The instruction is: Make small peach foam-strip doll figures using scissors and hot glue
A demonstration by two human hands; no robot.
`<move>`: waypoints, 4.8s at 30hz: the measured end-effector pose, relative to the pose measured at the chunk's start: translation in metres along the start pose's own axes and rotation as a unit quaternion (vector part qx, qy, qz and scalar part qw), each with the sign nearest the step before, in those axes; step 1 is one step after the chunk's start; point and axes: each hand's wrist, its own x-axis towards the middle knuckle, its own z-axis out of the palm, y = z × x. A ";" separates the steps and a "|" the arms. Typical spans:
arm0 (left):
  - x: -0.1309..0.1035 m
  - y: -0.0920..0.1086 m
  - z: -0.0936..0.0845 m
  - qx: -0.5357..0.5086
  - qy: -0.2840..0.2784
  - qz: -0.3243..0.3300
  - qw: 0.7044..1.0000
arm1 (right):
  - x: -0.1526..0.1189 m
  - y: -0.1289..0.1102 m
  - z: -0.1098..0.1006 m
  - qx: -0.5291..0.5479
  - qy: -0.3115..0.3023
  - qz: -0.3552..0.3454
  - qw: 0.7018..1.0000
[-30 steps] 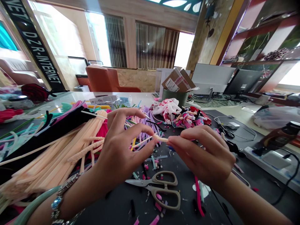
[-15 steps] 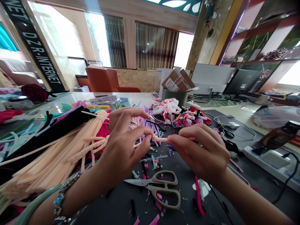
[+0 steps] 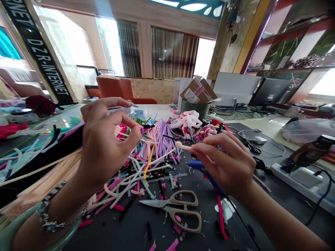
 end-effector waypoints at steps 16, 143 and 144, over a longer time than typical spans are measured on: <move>0.026 -0.061 -0.023 0.110 0.062 -0.052 0.991 | -0.001 0.006 0.003 0.004 -0.005 0.004 1.000; -0.009 0.022 0.009 -0.332 -0.226 -0.090 0.911 | -0.001 -0.015 -0.005 0.091 -0.037 0.047 0.994; -0.009 0.022 0.009 -0.333 -0.229 -0.089 0.910 | -0.001 -0.015 -0.005 0.091 -0.038 0.047 0.994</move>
